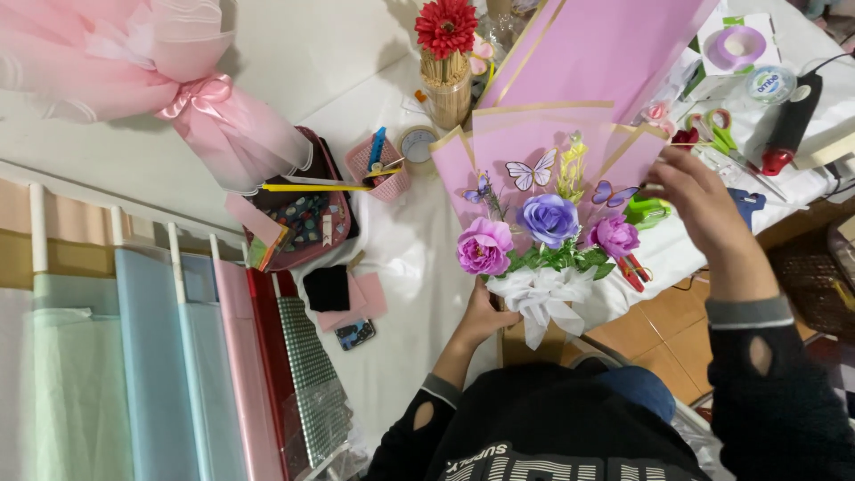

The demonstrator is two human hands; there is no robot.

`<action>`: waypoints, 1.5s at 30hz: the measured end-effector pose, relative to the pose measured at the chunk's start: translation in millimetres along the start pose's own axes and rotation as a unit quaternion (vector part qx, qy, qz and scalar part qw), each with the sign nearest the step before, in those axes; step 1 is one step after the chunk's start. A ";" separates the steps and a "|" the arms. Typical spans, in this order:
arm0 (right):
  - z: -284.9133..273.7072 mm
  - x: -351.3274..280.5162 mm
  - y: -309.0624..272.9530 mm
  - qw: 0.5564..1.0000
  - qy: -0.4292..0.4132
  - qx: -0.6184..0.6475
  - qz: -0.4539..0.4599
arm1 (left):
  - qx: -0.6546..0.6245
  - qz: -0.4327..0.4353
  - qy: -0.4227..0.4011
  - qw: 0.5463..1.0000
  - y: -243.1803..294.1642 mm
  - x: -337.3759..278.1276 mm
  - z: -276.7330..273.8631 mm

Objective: The person wraps a small bouquet of purple and blue artificial flowers in a sheet of pink paper. They fold the paper around the stems and adjust the arrangement while holding it on a workbench.

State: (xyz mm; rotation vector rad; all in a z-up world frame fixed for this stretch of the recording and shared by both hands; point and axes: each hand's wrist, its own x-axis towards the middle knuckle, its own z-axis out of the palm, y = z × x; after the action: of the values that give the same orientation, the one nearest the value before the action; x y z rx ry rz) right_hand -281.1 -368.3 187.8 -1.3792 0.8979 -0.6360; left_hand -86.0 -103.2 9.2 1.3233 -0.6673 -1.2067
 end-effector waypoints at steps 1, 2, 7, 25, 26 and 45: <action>2.5 11.9 -8.0 1.000 0.003 -0.001 0.000 | -0.001 0.000 -0.003 1.000 2.7 -0.1 2.3; 6.2 25.3 -16.1 0.998 0.014 -0.057 -0.014 | -0.002 -0.004 -0.008 1.000 6.0 1.0 2.8; 25.8 58.8 -42.1 0.985 0.039 -0.158 -0.048 | -0.038 0.027 -0.022 0.999 3.4 2.7 0.8; 8.0 94.4 -4.1 0.992 0.012 -0.087 -0.089 | -0.112 0.223 -0.032 0.968 -75.1 31.7 -7.6; 8.7 88.0 1.2 0.994 -0.013 -0.080 -0.069 | -0.127 0.216 -0.036 0.968 -81.2 32.3 -6.4; 34.0 76.6 -10.9 0.970 0.108 -0.116 -0.182 | -0.065 0.076 0.018 0.995 -29.7 19.3 -8.0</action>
State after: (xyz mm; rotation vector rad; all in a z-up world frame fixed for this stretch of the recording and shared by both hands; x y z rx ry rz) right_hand -210.3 -414.3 184.8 -1.7295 0.9199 -1.0016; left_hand -81.0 -112.9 -25.4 1.1629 -0.6416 -1.0834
